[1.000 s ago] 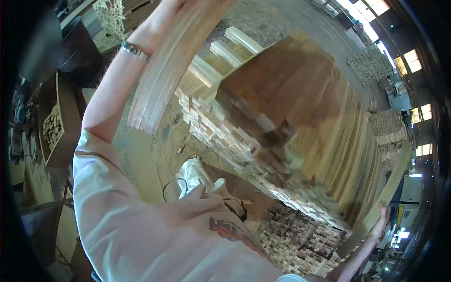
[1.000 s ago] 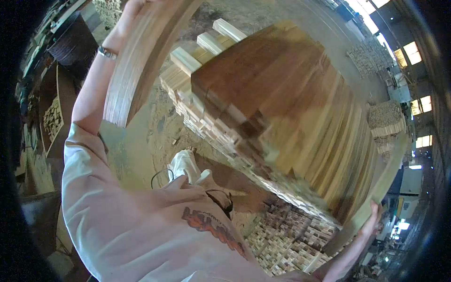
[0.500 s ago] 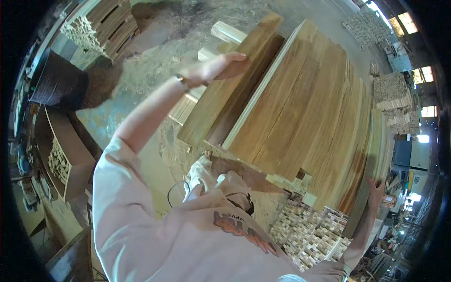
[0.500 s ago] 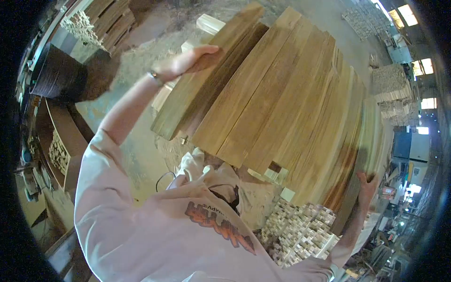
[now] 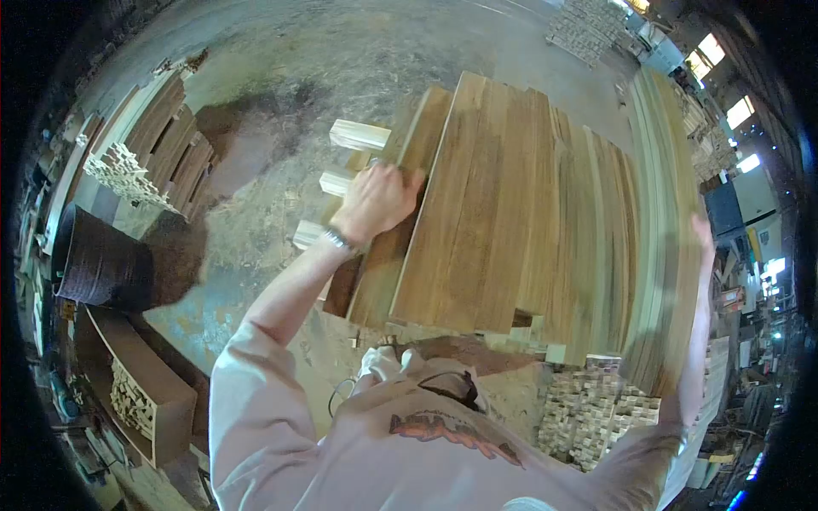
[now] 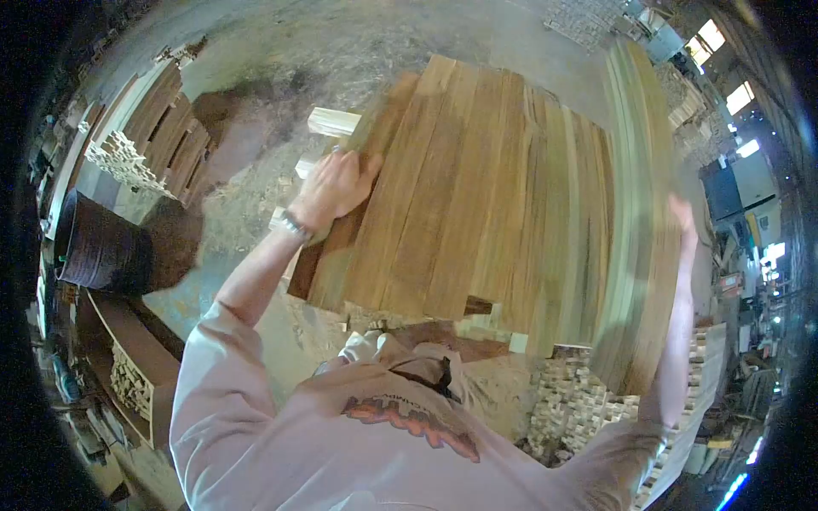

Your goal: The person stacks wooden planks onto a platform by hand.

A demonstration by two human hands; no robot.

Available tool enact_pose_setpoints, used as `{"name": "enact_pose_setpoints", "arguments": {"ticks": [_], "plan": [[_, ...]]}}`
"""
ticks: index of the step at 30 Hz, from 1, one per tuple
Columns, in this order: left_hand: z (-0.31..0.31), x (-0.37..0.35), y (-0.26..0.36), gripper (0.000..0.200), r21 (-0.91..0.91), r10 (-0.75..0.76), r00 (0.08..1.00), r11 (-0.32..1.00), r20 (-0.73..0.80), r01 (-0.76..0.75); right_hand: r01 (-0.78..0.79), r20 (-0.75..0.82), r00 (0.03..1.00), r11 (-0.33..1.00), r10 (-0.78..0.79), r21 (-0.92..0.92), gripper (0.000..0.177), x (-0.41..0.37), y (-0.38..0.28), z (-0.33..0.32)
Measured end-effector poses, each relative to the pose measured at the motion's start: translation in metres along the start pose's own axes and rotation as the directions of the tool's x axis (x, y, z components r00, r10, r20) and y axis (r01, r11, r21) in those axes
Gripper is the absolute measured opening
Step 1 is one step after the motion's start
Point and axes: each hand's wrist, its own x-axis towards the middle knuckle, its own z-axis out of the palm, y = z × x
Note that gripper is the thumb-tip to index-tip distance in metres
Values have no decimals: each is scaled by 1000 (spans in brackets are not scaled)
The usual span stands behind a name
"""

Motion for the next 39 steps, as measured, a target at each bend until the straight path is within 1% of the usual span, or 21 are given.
{"name": "enact_pose_setpoints", "arguments": {"ticks": [1,2,4,6,7,8,10,11,14,15,17,18,21,22,23,25,27,29,31,34,39], "plan": [[3,8,-2,53,-166,-20,997,986,77,32,50,29,998,998,-51,32,46,15,2,1],[39,20,-31,55,-152,132,982,977,-132,-152,208,-189,958,975,-218,-73,48,34,10,16],[28,18,-45,54,-157,189,977,966,-102,-203,174,-194,972,959,-131,225,52,38,4,119],[12,11,-49,53,-155,232,971,958,-64,-239,-30,163,987,987,4,159,58,18,-6,203],[-4,8,-34,52,-196,145,989,970,-25,-147,-66,75,996,981,53,182,62,12,-7,239],[-11,4,-22,50,-233,57,998,971,16,-51,-127,194,977,967,84,221,64,19,-2,256],[4,-4,-16,48,-140,122,983,985,135,-103,-125,247,967,963,64,239,61,20,3,295],[20,-10,-9,47,-107,17,998,994,-64,-24,-120,319,947,962,37,244,60,28,9,309],[37,2,-35,40,-320,41,988,943,-150,-88,-166,489,872,936,-7,310,58,35,17,341],[22,0,-40,35,-410,85,994,906,-65,-104,-183,511,860,934,0,307,58,38,23,344],[18,-9,-32,33,-304,-19,1000,952,-6,16,-180,567,824,941,-16,287,55,48,30,349],[20,-14,-28,35,-174,19,993,984,-117,-40,-159,561,826,936,-48,314,55,47,32,354],[22,-14,-35,37,-337,-12,993,941,-114,-28,-92,485,874,973,-23,213,55,42,32,351],[19,-10,-40,37,-303,20,1000,953,-11,-22,-97,459,888,975,-5,199,55,45,31,343],[23,-15,-35,36,-48,-27,992,999,-123,21,-83,462,887,975,-22,205,56,52,29,333],[58,-5,-48,35,-84,7,994,996,-109,-17,-86,451,892,974,-19,210,56,48,24,314],[70,-6,-72,38,-404,126,983,899,-132,-170,30,248,967,995,-52,93,58,38,8,296],[63,-26,-71,47,-361,84,974,919,-210,-157,-4,341,939,990,-44,139,61,66,11,238],[63,-33,-69,53,-395,-266,964,884,13,250,-194,703,710,972,46,132,68,79,7,195],[49,-26,-70,57,-358,-208,974,906,92,227,-225,761,647,941,-50,253,72,82,37,159],[40,-21,-92,56,-437,-174,980,877,96,199,-252,763,646,951,26,180,70,97,54,123]]}}
